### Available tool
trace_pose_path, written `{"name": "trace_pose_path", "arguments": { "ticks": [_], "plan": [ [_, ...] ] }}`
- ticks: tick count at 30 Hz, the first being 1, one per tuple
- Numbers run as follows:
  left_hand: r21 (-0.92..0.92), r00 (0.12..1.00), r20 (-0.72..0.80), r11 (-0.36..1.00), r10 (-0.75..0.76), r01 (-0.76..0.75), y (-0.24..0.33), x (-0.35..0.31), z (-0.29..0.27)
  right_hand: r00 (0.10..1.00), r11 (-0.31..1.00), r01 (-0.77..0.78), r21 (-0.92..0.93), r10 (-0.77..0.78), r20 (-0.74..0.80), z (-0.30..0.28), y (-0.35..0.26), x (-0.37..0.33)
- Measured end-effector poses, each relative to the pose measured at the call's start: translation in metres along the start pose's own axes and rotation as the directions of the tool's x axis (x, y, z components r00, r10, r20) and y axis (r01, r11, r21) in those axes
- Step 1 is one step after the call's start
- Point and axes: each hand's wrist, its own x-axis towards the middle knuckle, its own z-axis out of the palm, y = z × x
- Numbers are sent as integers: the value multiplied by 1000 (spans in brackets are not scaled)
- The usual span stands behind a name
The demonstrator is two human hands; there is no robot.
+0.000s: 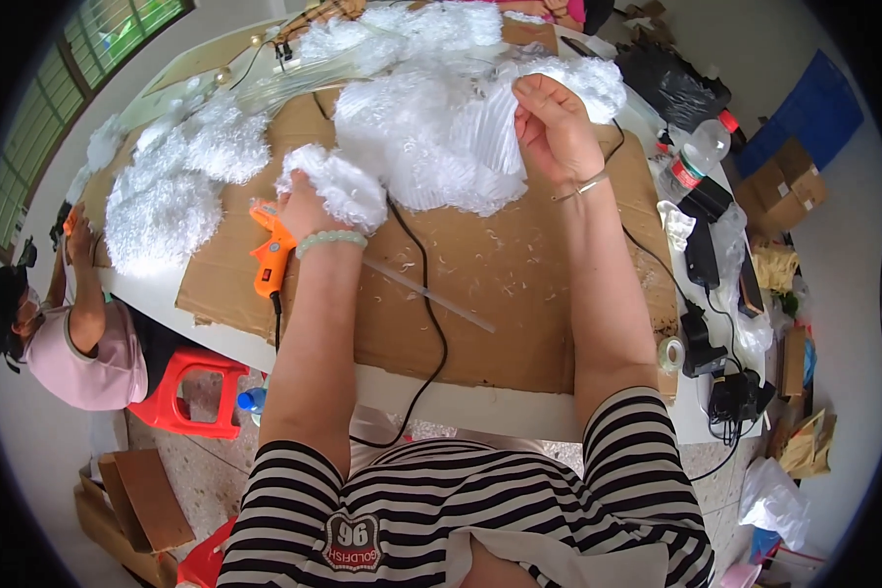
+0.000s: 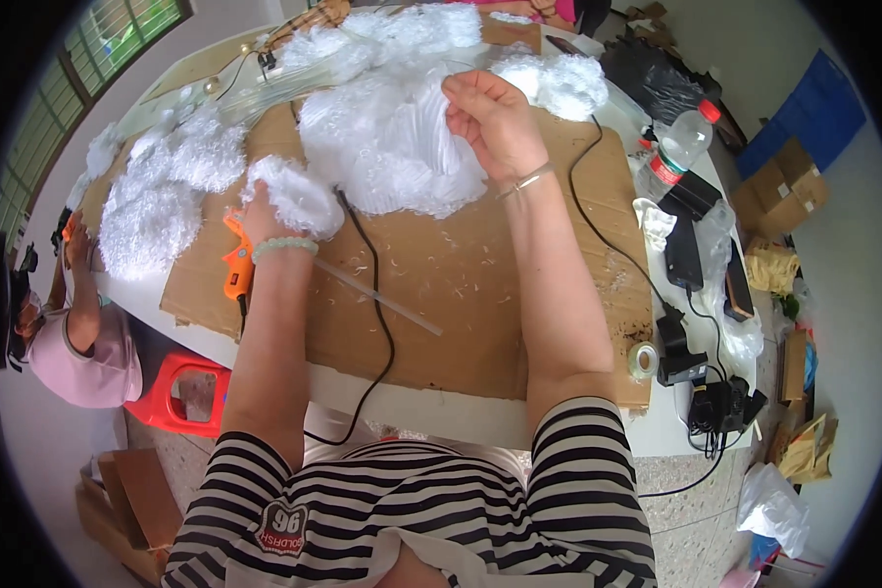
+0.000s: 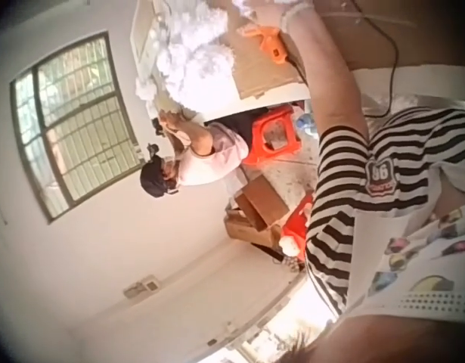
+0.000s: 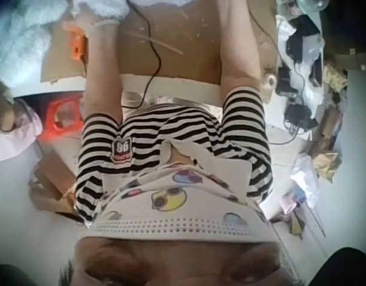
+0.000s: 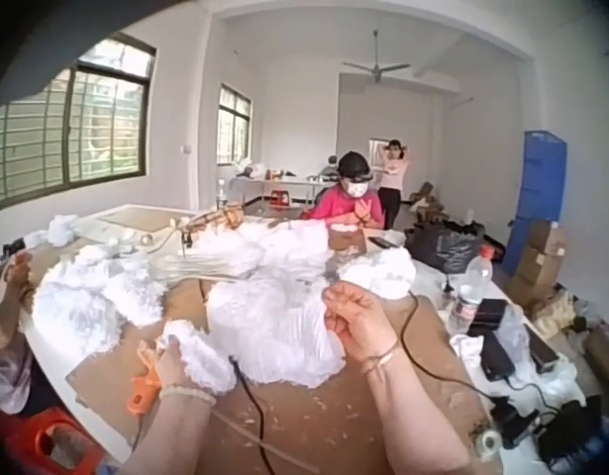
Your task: Tearing and preparing fiberfill stuffing for toys at a factory workbench.
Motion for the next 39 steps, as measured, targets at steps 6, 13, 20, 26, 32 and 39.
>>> {"name": "trace_pose_path", "arguments": {
  "ticks": [6,13,20,26,32,39],
  "plan": [
    [73,988,153,996,32,-43,-6,-10,9,981,999,23,47,-13,-191,-2,-3,0],
    [185,960,279,981,3,-56,-14,-25,21,960,-53,-57,-997,-276,-40,-9,47,-3],
    [284,944,331,954,-7,-92,-24,-36,23,965,631,261,-730,-146,218,43,45,-13],
    [371,924,372,927,-90,-60,-26,-42,22,937,390,337,-857,-222,268,49,61,-14],
    [193,945,306,979,-117,59,-24,-35,22,974,497,221,-840,-75,212,46,55,-12],
    [261,928,349,965,-133,40,-20,-42,24,963,472,253,-844,-42,265,48,56,-14]
  ]
}}
